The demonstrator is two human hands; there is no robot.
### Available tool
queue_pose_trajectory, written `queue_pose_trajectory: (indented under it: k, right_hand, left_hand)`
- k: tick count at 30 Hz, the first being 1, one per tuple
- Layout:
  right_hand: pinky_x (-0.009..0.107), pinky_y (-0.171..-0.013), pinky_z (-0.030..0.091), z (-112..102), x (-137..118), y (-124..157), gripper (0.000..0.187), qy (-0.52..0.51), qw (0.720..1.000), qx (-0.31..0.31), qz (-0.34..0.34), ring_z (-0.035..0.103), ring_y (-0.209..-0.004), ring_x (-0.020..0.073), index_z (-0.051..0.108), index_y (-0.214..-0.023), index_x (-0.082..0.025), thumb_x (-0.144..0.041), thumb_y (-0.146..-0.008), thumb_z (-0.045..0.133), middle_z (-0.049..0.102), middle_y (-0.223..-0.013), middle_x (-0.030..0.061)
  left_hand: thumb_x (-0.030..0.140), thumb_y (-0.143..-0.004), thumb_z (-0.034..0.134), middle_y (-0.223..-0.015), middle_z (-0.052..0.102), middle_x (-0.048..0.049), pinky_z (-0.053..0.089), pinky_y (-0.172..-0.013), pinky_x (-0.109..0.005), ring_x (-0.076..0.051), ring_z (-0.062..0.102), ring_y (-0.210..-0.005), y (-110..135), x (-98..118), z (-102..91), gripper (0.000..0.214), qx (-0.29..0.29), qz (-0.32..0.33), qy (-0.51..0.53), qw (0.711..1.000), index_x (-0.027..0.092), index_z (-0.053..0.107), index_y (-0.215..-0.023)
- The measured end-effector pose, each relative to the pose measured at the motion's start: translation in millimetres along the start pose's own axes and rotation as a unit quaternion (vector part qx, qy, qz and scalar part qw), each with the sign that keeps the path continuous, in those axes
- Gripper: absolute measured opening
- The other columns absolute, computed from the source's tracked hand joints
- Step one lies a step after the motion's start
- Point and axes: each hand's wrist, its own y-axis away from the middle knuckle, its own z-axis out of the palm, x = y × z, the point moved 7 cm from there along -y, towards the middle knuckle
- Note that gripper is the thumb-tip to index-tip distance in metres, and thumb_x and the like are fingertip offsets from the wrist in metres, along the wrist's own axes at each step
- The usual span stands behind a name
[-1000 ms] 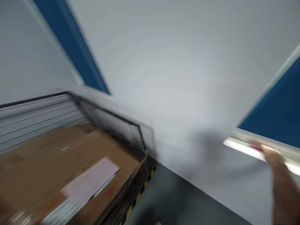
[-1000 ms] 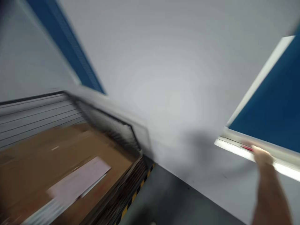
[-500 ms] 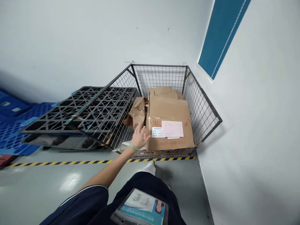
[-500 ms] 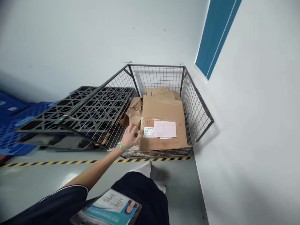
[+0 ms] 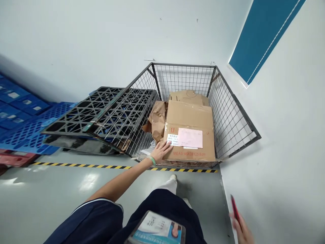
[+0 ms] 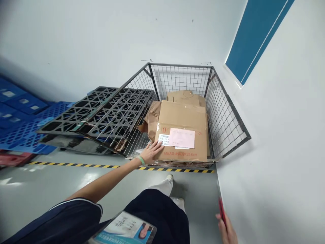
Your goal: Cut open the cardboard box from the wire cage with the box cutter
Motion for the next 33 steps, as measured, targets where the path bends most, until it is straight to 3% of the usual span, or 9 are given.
queue_pose_trajectory:
  k: [2,3,6,9,11,15,19,27,33]
  right_hand:
    - [0.039,-0.094,0.050,41.6,-45.8,-39.2,0.052,-0.042,0.995,-0.084,-0.042,0.058,-0.111,0.0220,0.046,-0.133,-0.037,-0.062,-0.089,0.035,0.063,-0.116,0.0033]
    - [0.040,-0.094,0.049,60.9,-76.1,-59.4,0.053,-0.015,0.990,-0.120,-0.070,0.059,-0.108,0.0228,0.046,-0.134,-0.031,-0.059,-0.091,0.034,0.064,-0.115,0.0049]
    - [0.039,-0.095,0.047,103.3,-184.2,-108.8,0.046,0.128,0.957,-0.102,-0.239,0.059,-0.106,0.0234,0.056,-0.126,-0.021,-0.046,-0.097,0.031,0.061,-0.120,0.0066]
    - [0.033,-0.085,0.048,149.1,-262.0,-132.4,0.041,0.291,0.881,-0.072,-0.365,0.061,-0.096,0.0211,0.057,-0.126,-0.019,-0.036,-0.099,0.031,0.065,-0.106,0.0070]
    - [0.029,-0.075,0.045,179.8,-286.7,-140.4,0.038,0.372,0.830,-0.074,-0.409,0.061,-0.089,0.0185,0.056,-0.127,-0.022,-0.033,-0.099,0.034,0.065,-0.097,0.0048]
    - [0.029,-0.065,0.038,224.0,-300.5,-147.8,0.035,0.452,0.762,-0.078,-0.457,0.060,-0.081,0.0145,0.056,-0.126,-0.026,-0.031,-0.099,0.034,0.061,-0.089,0.0019]
    - [0.029,-0.067,0.035,233.7,-315.6,-149.6,0.035,0.442,0.747,-0.040,-0.494,0.059,-0.077,0.0121,0.057,-0.125,-0.026,-0.031,-0.100,0.032,0.061,-0.083,0.0003]
    - [0.029,-0.062,0.029,216.9,-378.4,-172.2,0.039,0.412,0.772,-0.006,-0.485,0.057,-0.071,0.0124,0.061,-0.119,-0.027,-0.042,-0.100,0.031,0.061,-0.078,0.0014]
    - [0.028,-0.065,0.028,210.3,-418.3,-190.1,0.037,0.411,0.761,0.037,-0.501,0.054,-0.070,0.0112,0.063,-0.108,-0.027,-0.045,-0.099,0.032,0.058,-0.075,0.0003]
  left_hand:
    - [0.034,-0.068,0.062,-0.156,-0.011,0.0005,0.008,-0.115,-0.054,-0.027,-0.009,-0.144,6.0,-29.6,4.2,0.100,-0.010,0.004,0.012,1.000,0.023,0.009,-0.152]
    - [0.033,-0.068,0.062,-0.156,-0.011,0.0004,0.009,-0.115,-0.053,-0.027,-0.009,-0.144,9.0,-44.0,7.5,0.100,-0.016,0.002,0.016,1.000,0.023,0.009,-0.152]
    - [0.030,-0.068,0.062,-0.156,-0.009,-0.0015,0.010,-0.116,-0.050,-0.028,-0.007,-0.144,17.5,-81.3,20.0,0.099,-0.021,-0.009,0.024,0.999,0.022,0.011,-0.152]
    - [0.028,-0.067,0.060,-0.157,-0.007,-0.0023,0.009,-0.116,-0.046,-0.028,-0.007,-0.144,24.9,-102.2,31.7,0.097,0.001,0.006,0.054,0.999,0.020,0.014,-0.152]
    - [0.027,-0.067,0.059,-0.157,-0.007,-0.0032,0.009,-0.116,-0.045,-0.028,-0.008,-0.144,28.4,-108.4,37.9,0.096,0.015,0.022,0.075,0.997,0.019,0.015,-0.152]
    - [0.026,-0.066,0.060,-0.156,-0.008,-0.0049,0.008,-0.116,-0.046,-0.030,-0.010,-0.144,26.7,-114.1,44.5,0.098,0.021,0.035,0.103,0.994,0.017,0.015,-0.152]
    - [0.029,-0.067,0.060,-0.157,-0.004,-0.0071,0.009,-0.117,-0.046,-0.031,-0.010,-0.143,12.1,-118.7,32.6,0.095,0.066,0.072,0.132,0.986,0.014,0.018,-0.151]
    - [0.031,-0.065,0.066,-0.155,0.004,-0.0161,0.008,-0.118,-0.049,-0.033,-0.009,-0.143,-33.5,-140.1,-20.9,0.098,0.128,0.171,0.179,0.960,0.003,0.023,-0.148]
    - [0.031,-0.072,0.061,-0.154,0.009,-0.0201,0.011,-0.119,-0.047,-0.029,-0.005,-0.144,-68.4,-151.3,-49.7,0.086,0.187,0.246,0.240,0.920,-0.002,0.028,-0.145]
